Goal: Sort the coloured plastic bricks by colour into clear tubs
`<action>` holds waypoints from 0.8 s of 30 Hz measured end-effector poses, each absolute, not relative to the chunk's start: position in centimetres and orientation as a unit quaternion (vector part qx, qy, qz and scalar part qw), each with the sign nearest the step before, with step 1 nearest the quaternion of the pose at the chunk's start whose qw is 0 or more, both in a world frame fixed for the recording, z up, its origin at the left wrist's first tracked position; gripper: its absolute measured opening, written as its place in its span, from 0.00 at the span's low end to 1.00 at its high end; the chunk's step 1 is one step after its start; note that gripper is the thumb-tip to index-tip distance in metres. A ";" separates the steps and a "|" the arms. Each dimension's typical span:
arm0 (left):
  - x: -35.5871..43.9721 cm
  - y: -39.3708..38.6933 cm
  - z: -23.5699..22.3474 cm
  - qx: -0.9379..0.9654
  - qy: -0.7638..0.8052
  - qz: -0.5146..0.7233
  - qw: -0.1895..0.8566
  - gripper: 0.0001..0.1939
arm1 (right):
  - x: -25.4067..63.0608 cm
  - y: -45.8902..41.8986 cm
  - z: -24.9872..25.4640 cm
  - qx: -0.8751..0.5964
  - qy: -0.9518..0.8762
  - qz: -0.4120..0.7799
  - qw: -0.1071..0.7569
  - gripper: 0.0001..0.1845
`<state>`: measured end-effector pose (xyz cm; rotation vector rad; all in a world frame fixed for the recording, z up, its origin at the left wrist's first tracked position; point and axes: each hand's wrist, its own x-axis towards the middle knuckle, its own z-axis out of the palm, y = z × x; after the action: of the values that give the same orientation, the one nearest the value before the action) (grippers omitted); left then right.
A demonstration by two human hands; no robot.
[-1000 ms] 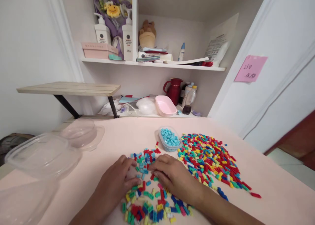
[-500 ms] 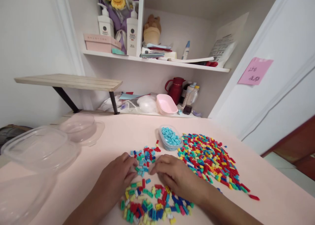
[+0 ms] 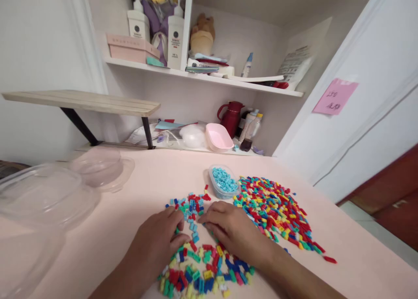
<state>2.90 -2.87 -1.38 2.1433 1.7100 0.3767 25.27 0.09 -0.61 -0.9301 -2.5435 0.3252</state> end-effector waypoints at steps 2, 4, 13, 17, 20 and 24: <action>2.4 -2.8 -1.3 0.758 0.607 0.142 0.191 0.03 | 25.5 0.2 -0.6 -0.344 -0.905 0.125 0.218 0.14; 1.9 -2.8 -1.0 0.755 0.609 0.146 0.195 0.07 | 25.6 0.2 -0.6 -0.344 -0.898 0.136 0.237 0.14; 1.2 -3.1 -0.5 0.787 0.570 0.149 0.181 0.11 | 25.0 -0.7 -0.1 -0.303 -0.918 0.144 0.210 0.14; 1.5 -3.3 -0.8 0.813 0.537 0.150 0.171 0.10 | 25.4 -0.6 -0.1 -0.313 -0.914 0.144 0.216 0.15; 1.7 -3.4 -1.2 0.839 0.491 0.167 0.166 0.12 | 25.7 -0.3 -0.2 -0.329 -0.900 0.155 0.239 0.18; 1.7 -3.3 -1.8 0.857 0.454 0.191 0.151 0.14 | 26.1 0.2 -0.6 -0.364 -0.874 0.159 0.280 0.18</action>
<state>1.73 -3.34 -1.81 2.4610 1.3023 0.5493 26.11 0.25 -0.61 -0.9746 -2.3430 0.4274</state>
